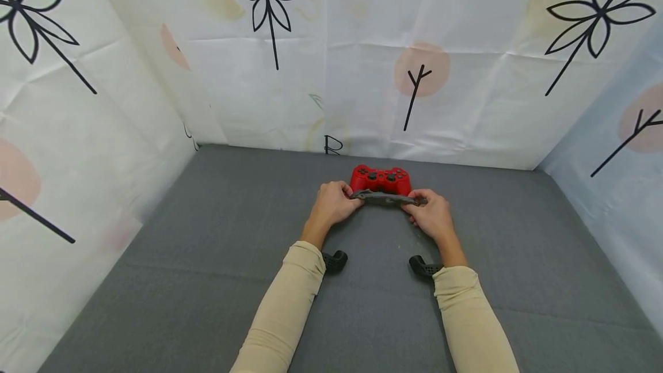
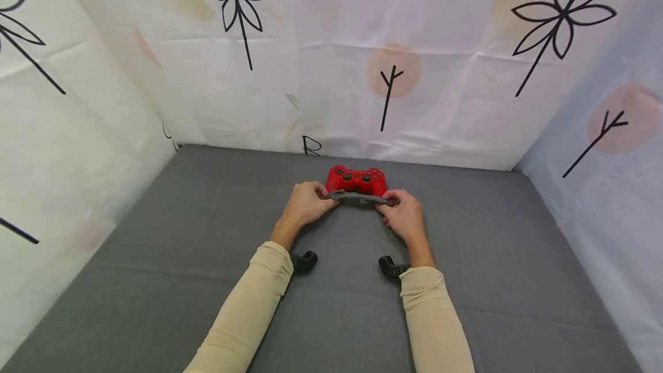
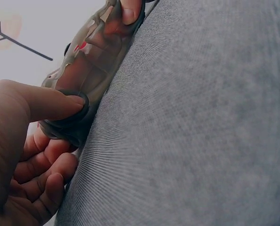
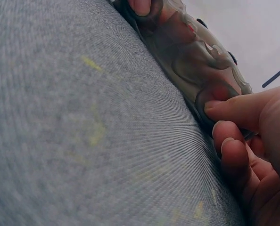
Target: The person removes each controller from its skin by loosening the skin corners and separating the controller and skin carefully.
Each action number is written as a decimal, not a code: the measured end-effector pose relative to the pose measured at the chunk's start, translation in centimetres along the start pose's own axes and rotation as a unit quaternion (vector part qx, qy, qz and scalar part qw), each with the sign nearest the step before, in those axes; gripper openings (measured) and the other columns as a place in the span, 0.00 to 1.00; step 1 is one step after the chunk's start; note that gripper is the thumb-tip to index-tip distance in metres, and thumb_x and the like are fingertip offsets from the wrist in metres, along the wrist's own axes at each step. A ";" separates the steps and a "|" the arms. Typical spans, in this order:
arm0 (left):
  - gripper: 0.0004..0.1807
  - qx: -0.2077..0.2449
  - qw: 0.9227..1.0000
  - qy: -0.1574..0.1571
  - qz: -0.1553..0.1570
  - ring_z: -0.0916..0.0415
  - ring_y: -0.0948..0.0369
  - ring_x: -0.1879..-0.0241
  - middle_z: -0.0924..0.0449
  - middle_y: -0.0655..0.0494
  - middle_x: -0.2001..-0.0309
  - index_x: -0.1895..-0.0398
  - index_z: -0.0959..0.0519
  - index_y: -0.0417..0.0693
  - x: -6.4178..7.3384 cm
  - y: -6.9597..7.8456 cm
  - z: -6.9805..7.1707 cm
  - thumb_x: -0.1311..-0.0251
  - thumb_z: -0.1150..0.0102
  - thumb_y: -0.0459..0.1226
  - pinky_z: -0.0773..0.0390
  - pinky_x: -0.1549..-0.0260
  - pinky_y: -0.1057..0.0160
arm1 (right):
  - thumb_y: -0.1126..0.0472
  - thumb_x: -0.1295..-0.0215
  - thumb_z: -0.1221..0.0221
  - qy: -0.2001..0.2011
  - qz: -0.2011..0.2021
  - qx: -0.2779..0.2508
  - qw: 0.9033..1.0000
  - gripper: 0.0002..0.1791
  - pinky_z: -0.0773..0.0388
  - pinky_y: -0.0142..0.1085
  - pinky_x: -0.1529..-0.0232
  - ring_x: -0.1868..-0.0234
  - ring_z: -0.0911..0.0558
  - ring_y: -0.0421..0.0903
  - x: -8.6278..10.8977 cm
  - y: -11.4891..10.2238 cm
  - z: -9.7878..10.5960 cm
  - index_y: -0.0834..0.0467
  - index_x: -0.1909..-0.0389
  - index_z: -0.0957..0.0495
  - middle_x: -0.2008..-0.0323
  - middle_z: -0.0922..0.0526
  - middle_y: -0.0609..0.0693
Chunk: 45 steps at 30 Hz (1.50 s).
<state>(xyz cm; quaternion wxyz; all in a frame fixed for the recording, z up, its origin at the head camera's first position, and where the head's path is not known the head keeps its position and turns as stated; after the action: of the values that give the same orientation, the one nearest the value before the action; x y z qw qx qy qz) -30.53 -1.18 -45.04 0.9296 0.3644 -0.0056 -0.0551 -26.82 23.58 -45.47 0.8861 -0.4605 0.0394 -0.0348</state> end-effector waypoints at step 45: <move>0.26 0.326 0.930 -0.138 -0.102 0.12 0.55 0.55 0.22 0.46 0.41 0.37 0.27 0.47 0.9 3.5 3.2 0.36 0.31 0.40 0.13 0.53 0.55 | 0.63 0.28 0.39 -0.175 0.068 -0.170 0.968 0.33 0.19 0.31 0.50 0.52 0.16 0.35 1.8 -6.3 2.0 0.59 0.25 0.37 0.33 0.32 0.59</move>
<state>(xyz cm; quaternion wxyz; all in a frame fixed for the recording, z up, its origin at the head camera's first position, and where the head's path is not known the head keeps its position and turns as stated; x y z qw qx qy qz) -29.46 -0.87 -40.32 0.7392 0.6347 -0.1142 -0.1941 -24.98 21.41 -39.22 0.7884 -0.5994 -0.0795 0.1133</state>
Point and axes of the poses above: each hand's wrist, its own x-axis away from the middle knuckle, its own z-axis out of the back of the hand, y = z × x, the point moved 3 cm from there along -x, towards the middle knuckle
